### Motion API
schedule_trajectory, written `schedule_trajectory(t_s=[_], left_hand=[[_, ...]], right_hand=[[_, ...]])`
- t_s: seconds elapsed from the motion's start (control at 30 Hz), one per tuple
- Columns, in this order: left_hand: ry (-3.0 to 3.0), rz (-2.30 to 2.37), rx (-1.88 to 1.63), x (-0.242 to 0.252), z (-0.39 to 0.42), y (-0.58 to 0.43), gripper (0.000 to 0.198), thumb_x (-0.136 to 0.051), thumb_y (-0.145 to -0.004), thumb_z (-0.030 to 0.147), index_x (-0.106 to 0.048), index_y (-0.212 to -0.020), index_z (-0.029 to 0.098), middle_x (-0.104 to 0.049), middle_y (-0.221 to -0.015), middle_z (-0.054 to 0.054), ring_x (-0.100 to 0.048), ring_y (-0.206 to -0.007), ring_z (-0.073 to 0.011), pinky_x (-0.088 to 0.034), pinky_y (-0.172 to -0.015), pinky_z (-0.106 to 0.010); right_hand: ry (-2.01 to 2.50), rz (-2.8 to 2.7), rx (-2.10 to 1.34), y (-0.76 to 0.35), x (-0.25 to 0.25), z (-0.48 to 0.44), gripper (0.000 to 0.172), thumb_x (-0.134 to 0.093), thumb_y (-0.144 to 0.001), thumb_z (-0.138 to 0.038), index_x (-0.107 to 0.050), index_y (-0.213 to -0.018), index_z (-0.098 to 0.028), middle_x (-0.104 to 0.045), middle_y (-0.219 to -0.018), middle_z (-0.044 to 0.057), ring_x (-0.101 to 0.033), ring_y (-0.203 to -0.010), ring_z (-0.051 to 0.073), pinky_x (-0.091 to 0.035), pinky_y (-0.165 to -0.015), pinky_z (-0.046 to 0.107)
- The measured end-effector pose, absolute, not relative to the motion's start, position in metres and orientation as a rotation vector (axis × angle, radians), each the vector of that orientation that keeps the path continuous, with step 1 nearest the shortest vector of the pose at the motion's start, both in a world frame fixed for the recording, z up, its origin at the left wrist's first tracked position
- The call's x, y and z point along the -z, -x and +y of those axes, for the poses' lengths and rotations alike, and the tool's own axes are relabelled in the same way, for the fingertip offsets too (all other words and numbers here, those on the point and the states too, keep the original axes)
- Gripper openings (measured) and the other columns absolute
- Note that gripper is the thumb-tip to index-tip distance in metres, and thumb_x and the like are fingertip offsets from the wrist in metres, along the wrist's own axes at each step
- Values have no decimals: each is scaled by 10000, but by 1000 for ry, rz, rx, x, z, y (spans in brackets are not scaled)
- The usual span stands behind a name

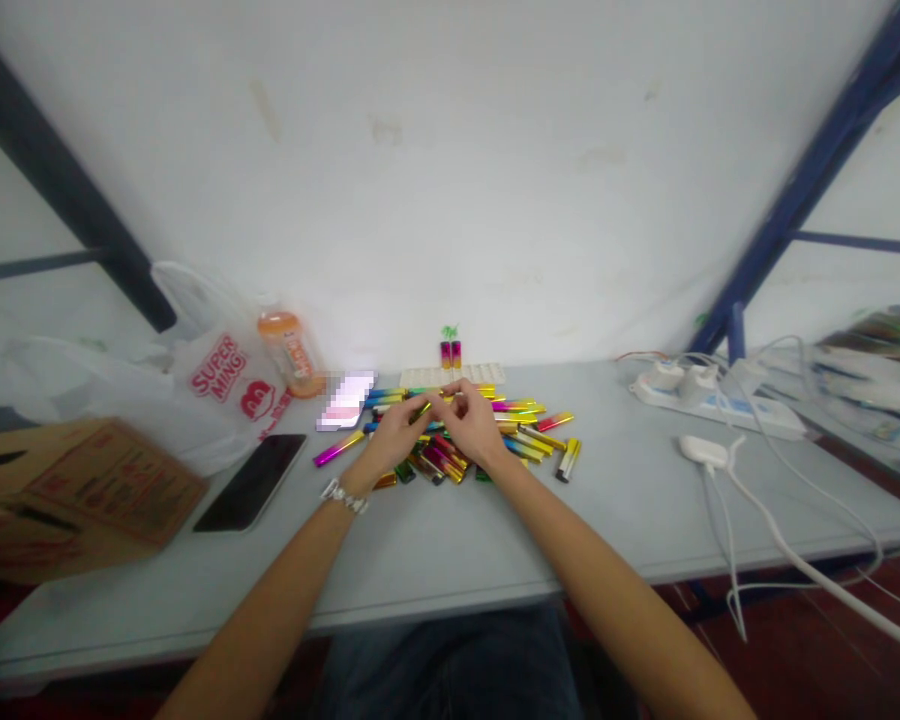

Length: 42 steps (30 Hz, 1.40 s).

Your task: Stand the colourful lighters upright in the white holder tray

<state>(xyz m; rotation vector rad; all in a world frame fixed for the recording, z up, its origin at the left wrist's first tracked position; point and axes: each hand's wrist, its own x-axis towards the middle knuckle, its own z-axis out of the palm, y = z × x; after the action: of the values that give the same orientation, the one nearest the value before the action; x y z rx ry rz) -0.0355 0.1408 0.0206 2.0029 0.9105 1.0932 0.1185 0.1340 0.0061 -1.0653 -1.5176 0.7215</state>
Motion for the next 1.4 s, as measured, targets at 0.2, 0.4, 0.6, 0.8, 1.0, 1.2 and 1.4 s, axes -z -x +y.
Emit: schedule_trajectory(t_s=[0.2,0.4,0.6,0.8,1.0,1.2,1.4], left_hand=[[-1953,981,-1247,-24,133,32,252,-635,-876,383,-640,-1035,188,-695,-915,-38,-641,-851,-187,-485,-799,-294],[-1631,964,-1449,-18,136,24,355,-653,-845,504,-566,-739,176,-527,-626,28,-496,-608,-124,-400,-597,-243],[-1752,994,-1571,-18,132,20,309,-474,-966,488,-528,-868,201,-572,-840,-22,-538,-817,-151,-445,-782,-270],[-1656,950,-1457,-21,125,20,400,-534,-910,550,-443,-722,209,-389,-584,53,-378,-562,-111,-336,-554,-236],[-1733,1240,-1382,-20,125,24,580,-467,-903,601,-274,-518,213,-267,-489,47,-266,-498,-95,-207,-505,-280],[-1869,1289,-1352,-17,131,20,489,-473,-905,466,-408,-506,192,-392,-478,37,-343,-496,-104,-248,-520,-272],[-1882,1284,-1303,-15,130,17,497,-462,-911,494,-434,-523,185,-418,-487,32,-360,-504,-108,-239,-513,-270]], right_hand=[[1071,-1462,-760,-118,0,136,349,-475,-921,-535,-450,-744,-235,-440,-582,-51,-417,-551,139,-333,-527,265],[1112,-1608,-730,-117,1,133,401,-363,-966,-467,-443,-659,-223,-480,-612,-20,-433,-596,150,-333,-574,282],[1138,-1638,-606,-114,-4,128,398,-430,-943,-484,-487,-665,-206,-467,-601,-25,-442,-609,148,-324,-592,280],[1174,-1563,-577,-117,-5,128,435,-418,-952,-504,-516,-658,-198,-444,-565,-30,-417,-566,140,-314,-579,284],[1157,-1585,-558,-116,-5,126,430,-442,-943,-496,-526,-643,-201,-448,-551,-29,-424,-563,142,-322,-579,283],[1123,-1637,-563,-116,0,129,416,-441,-939,-457,-476,-610,-204,-476,-575,-21,-439,-579,138,-329,-587,278],[1106,-1640,-609,-116,0,129,419,-453,-935,-473,-489,-620,-199,-509,-598,-15,-458,-596,140,-342,-593,271]])
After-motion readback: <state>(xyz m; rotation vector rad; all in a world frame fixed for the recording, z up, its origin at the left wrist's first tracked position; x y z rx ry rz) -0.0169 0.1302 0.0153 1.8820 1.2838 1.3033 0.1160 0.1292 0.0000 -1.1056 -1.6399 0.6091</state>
